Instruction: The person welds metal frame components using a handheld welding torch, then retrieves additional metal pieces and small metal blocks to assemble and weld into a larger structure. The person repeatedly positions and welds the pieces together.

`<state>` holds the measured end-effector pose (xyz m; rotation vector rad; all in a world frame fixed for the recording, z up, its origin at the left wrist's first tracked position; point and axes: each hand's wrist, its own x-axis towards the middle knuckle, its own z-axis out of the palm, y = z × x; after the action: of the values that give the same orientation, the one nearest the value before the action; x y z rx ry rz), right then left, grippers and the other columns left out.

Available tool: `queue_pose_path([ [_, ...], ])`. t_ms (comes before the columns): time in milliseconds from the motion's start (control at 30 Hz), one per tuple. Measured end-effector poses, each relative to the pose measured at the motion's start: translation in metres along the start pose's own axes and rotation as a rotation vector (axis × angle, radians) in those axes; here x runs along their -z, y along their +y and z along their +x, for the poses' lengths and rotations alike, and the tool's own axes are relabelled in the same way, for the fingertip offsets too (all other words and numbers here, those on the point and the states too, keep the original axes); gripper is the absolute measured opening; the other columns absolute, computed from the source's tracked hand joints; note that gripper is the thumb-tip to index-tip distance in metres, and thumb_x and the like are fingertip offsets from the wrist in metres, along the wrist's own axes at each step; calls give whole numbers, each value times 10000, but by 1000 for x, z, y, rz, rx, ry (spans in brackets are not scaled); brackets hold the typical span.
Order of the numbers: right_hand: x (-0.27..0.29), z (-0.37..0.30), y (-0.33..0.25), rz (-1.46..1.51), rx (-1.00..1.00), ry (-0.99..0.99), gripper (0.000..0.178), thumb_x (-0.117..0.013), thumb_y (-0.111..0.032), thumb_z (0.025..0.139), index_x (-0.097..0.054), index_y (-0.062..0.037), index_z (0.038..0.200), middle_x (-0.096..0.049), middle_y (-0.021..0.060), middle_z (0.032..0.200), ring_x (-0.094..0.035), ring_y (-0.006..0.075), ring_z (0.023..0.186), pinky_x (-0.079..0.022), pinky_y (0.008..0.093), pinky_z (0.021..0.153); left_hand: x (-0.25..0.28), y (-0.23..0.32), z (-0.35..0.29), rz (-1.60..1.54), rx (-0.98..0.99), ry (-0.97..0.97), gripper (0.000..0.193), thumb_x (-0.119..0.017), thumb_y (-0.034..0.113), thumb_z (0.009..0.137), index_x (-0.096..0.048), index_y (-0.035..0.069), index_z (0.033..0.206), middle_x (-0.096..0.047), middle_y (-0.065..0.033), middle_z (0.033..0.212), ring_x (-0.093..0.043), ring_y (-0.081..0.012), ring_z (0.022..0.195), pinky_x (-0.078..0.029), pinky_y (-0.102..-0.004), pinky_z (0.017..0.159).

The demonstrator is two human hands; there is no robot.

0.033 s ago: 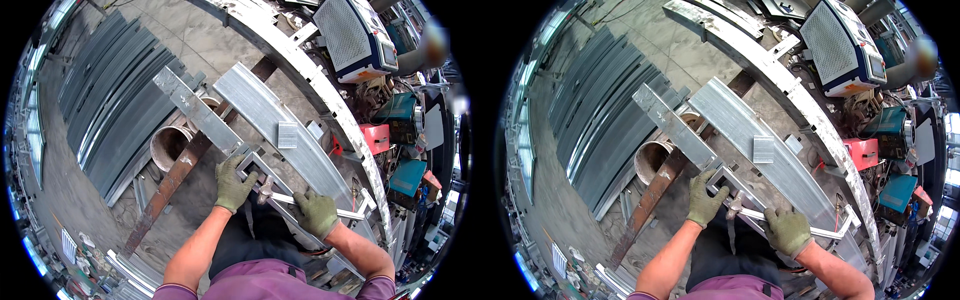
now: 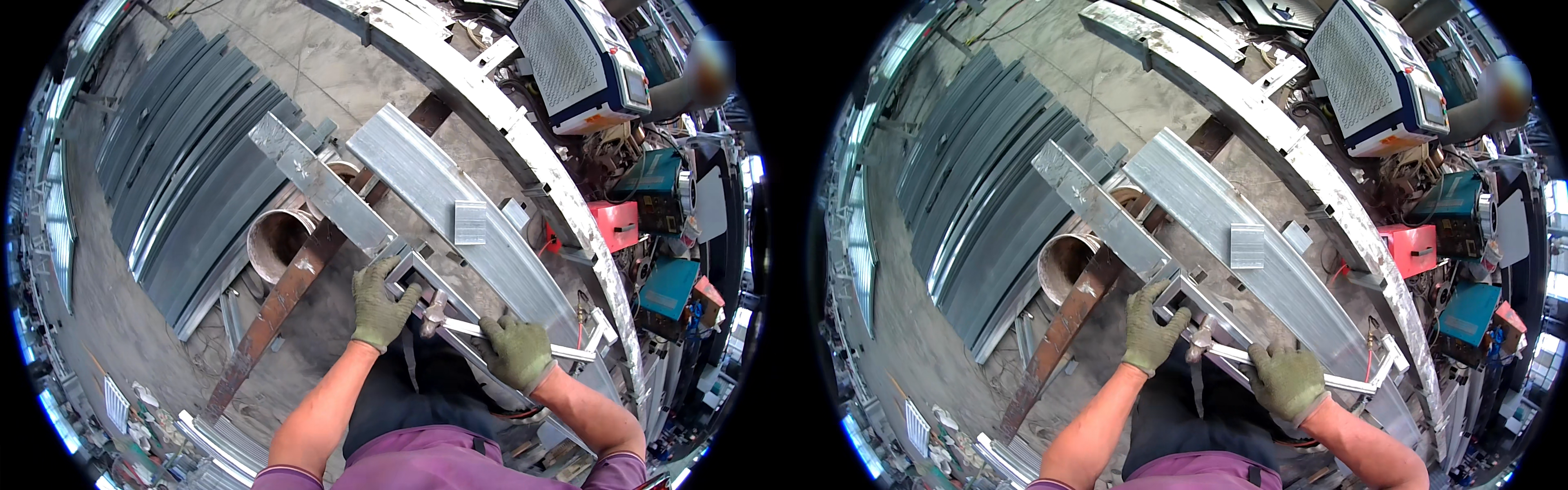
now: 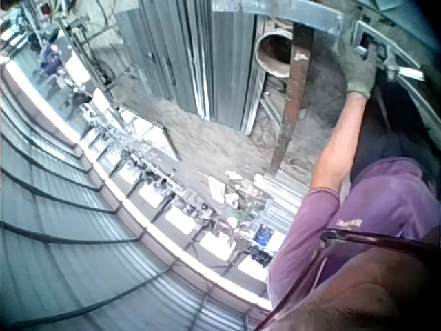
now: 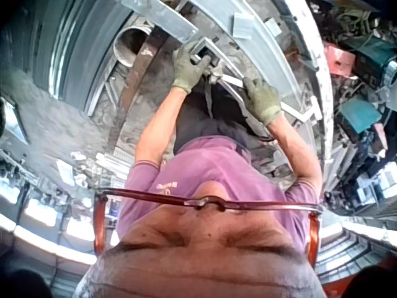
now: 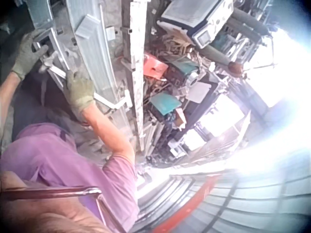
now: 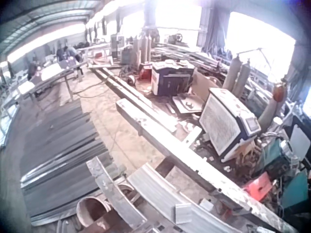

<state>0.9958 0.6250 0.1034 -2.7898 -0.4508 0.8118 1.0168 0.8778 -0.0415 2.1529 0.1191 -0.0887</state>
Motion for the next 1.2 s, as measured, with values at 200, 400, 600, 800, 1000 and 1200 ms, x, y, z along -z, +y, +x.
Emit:
queue_pose_path([
  [200,-13,-4,7,180,-28,117,214,-775,-306,924,-698,-136,1029,-694,112,860,-692,371,756,-527,510,678,3,5,4,80,-89,-40,633,-854,199,825,-635,32,1395,-666,-182,1327,-589,-385,1249,-416,-502,1118],
  [400,-22,-5,15,437,-128,128,291,-784,-289,942,-741,-85,1145,-740,138,822,-738,371,730,-573,462,647,3,5,5,106,-104,-43,663,-845,153,805,-622,10,1412,-661,-187,1323,-585,-396,1185,-439,-505,1073],
  [600,-6,14,33,772,-267,77,270,-756,-223,975,-734,-27,1160,-745,220,853,-755,407,786,-578,449,695,2,6,3,87,-79,-5,669,-859,108,764,-639,36,1392,-670,-164,1348,-588,-392,1220,-437,-496,1090],
  [800,66,102,34,577,-1,-17,259,-664,-280,1048,-742,-46,1127,-748,227,929,-733,448,834,-566,489,724,0,7,4,81,-74,4,660,-859,101,756,-650,52,1380,-672,-170,1324,-592,-399,1203,-453,-501,1075],
  [1000,101,164,15,235,25,-344,461,-553,-452,1079,-772,-46,1081,-758,237,982,-721,462,971,-551,544,896,0,8,4,67,-45,-11,648,-834,98,766,-646,43,1384,-657,-185,1305,-580,-410,1209,-452,-511,1081],
  [1200,101,165,16,211,19,-388,491,-528,-459,1080,-769,-31,1077,-756,246,1021,-722,453,1002,-552,531,925,-1,8,3,76,-29,-34,663,-820,84,761,-636,36,1396,-646,-191,1306,-572,-399,1239,-442,-504,1104],
])
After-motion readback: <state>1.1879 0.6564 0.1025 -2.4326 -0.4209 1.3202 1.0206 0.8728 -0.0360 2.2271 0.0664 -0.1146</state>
